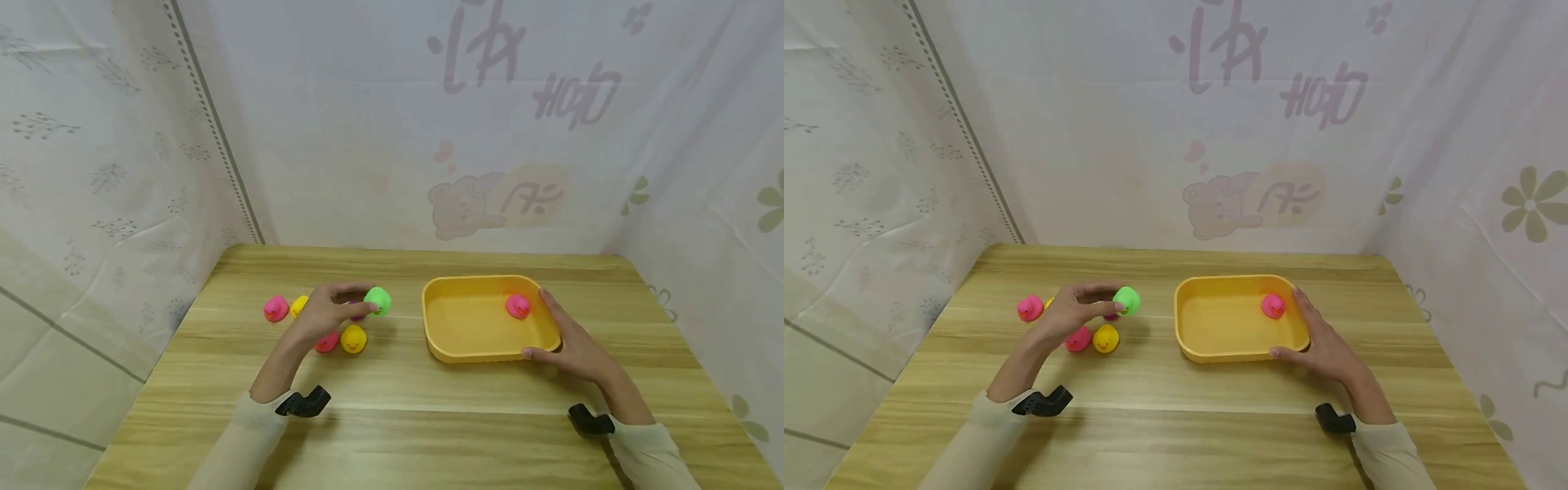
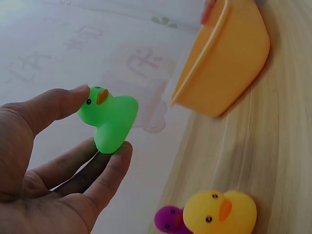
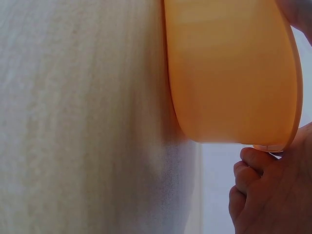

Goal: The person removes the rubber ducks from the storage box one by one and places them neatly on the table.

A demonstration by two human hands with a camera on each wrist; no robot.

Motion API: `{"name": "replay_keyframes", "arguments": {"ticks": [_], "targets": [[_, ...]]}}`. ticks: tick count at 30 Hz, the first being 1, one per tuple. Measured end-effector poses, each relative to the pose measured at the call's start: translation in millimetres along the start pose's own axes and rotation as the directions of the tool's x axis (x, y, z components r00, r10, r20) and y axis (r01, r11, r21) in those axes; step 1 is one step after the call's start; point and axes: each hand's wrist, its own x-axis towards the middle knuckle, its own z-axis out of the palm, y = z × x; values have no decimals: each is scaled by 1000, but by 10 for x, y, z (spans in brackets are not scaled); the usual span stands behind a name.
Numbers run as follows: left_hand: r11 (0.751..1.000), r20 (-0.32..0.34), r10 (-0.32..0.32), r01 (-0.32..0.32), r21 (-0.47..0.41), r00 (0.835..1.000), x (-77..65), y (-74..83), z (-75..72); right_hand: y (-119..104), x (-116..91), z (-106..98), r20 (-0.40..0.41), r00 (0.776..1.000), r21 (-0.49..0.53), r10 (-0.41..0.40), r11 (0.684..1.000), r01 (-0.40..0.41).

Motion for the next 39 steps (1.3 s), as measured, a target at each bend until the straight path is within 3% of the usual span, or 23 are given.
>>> {"name": "replay_keyframes", "arguments": {"ticks": [10,20,28,39], "targets": [[996,-58,-8,13,93,998,-123,-138,-210,-6,-16,-5,3,1000,5,3,1000,-3],[992,-90,-38,49,118,995,-297,-211,-420,17,9,-1,5,1000,11,-1,1000,1],[984,-135,10,15,176,991,-415,-315,-593,18,29,-8,0,1000,12,-20,1000,20],[980,-194,-14,52,193,981,-605,-443,-782,11,4,-10,3,1000,21,-9,1000,9]]}}
